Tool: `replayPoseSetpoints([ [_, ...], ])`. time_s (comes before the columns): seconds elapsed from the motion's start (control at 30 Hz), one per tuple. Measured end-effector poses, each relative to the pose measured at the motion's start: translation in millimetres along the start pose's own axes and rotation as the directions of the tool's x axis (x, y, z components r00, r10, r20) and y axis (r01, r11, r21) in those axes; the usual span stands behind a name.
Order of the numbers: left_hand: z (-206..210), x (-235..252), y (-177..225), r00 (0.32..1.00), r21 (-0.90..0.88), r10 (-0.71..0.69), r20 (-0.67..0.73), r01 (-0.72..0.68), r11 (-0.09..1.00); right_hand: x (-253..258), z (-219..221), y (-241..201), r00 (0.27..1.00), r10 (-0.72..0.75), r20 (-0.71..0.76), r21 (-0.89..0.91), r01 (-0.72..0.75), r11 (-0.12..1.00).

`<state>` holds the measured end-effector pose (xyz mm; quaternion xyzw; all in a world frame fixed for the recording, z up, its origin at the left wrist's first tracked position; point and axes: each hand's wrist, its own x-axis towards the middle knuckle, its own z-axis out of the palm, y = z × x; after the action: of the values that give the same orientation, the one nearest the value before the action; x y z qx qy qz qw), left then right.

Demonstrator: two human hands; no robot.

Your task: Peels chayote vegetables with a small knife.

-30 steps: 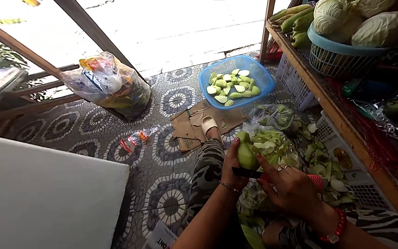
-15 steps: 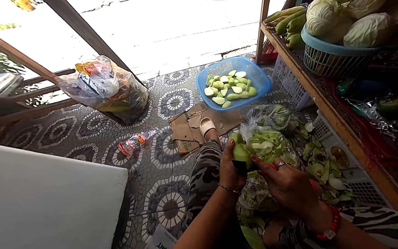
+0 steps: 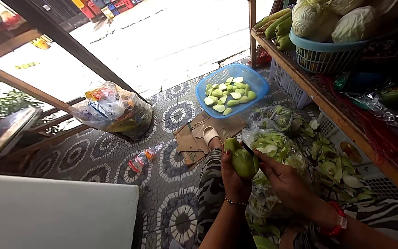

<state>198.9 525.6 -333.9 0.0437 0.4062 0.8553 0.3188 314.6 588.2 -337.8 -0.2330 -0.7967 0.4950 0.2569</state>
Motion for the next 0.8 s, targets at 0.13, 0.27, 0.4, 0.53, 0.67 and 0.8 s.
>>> replayPoseSetpoints([
  [0.13,2.3,4.7,10.0,0.992,-0.074,-0.113,-0.053,0.109,0.991,-5.5,-1.3,8.0,0.990,-0.140,0.017,-0.113,0.141,0.984],
  [0.27,-2.5,4.8,13.6,0.994,-0.016,-0.099,-0.035,0.099,0.995,-13.1,-6.1,10.2,0.955,-0.298,0.005,-0.324,0.284,0.903],
  [0.4,-6.0,2.5,18.1,0.981,0.029,-0.190,0.043,0.189,0.982,-16.1,-10.7,10.9,0.954,-0.298,0.011,-0.357,0.282,0.890],
  [0.53,-8.3,1.7,22.9,0.942,0.075,-0.321,0.094,0.315,0.946,-16.6,-15.5,9.9,0.962,-0.269,0.054,-0.307,0.273,0.912],
  [0.67,-9.9,1.0,25.8,0.919,0.117,-0.376,0.118,0.363,0.924,-18.0,-17.7,13.3,0.959,-0.275,0.073,-0.284,0.285,0.916],
  [0.8,-11.5,-0.7,24.9,0.914,0.139,-0.390,0.109,0.375,0.917,-19.2,-20.1,15.9,0.959,-0.270,0.087,-0.281,0.284,0.917],
])
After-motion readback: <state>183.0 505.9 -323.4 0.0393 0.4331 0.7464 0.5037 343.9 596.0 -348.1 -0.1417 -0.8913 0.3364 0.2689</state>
